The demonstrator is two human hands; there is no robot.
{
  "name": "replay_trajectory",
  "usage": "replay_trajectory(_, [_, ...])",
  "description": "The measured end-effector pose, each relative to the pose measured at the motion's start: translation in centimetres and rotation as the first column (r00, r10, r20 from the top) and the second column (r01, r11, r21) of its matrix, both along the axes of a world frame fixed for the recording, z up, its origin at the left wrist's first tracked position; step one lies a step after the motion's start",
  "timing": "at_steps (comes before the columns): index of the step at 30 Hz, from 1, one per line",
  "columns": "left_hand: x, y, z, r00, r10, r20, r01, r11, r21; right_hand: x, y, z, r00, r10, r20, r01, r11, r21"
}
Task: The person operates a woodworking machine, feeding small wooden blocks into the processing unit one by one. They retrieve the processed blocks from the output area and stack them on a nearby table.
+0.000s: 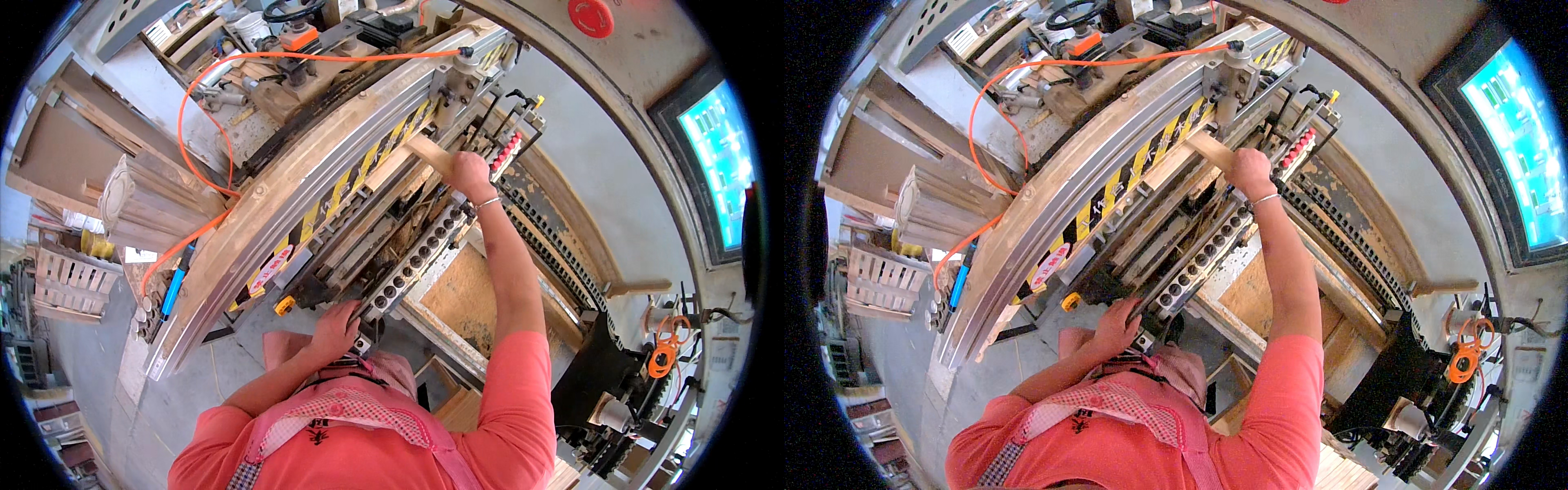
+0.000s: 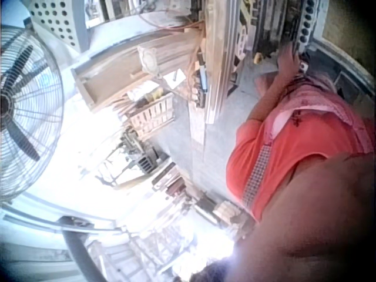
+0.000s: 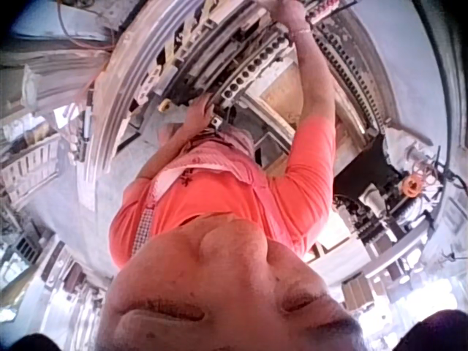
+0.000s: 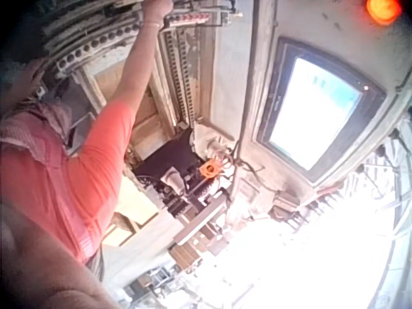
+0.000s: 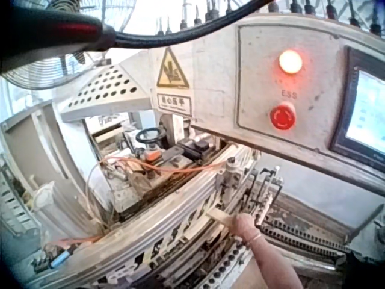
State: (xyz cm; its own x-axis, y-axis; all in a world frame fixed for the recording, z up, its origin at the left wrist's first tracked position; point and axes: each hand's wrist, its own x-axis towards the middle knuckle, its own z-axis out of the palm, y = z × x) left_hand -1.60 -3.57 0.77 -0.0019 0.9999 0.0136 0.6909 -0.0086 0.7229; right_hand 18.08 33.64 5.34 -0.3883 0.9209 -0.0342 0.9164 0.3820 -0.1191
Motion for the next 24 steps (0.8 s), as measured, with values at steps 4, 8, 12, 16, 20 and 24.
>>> replay_trajectory(4, [0.0,0.1,0.4,1.000,0.013,0.028,-0.013,1.000,-0.017,0.0,0.5,-0.4,0.997,-0.076,0.002,0.076,0.997,-0.025])
replay_trajectory(8, [-0.1,0.1,0.0,1.000,0.007,0.002,-0.007,1.000,-0.028,-0.7,0.1,-0.4,0.993,-0.114,-0.029,0.114,0.993,0.022])
replay_trajectory(12, [-0.1,0.1,0.1,1.000,0.002,-0.010,-0.002,1.000,0.007,-1.1,-0.3,0.2,0.991,-0.130,-0.023,0.131,0.991,0.008])
replay_trajectory(16, [0.0,0.2,0.6,1.000,0.002,-0.002,-0.002,1.000,-0.027,-0.8,0.1,-0.1,0.992,-0.122,-0.025,0.122,0.992,0.015])
replay_trajectory(20, [0.1,0.2,0.1,1.000,0.006,0.023,-0.004,0.998,-0.058,-1.3,0.6,-0.2,0.994,-0.111,-0.019,0.111,0.994,0.013])
replay_trajectory(24, [0.1,0.2,0.4,1.000,0.017,0.025,-0.015,0.996,-0.089,-1.5,0.5,0.0,0.994,-0.114,0.005,0.114,0.994,0.000])
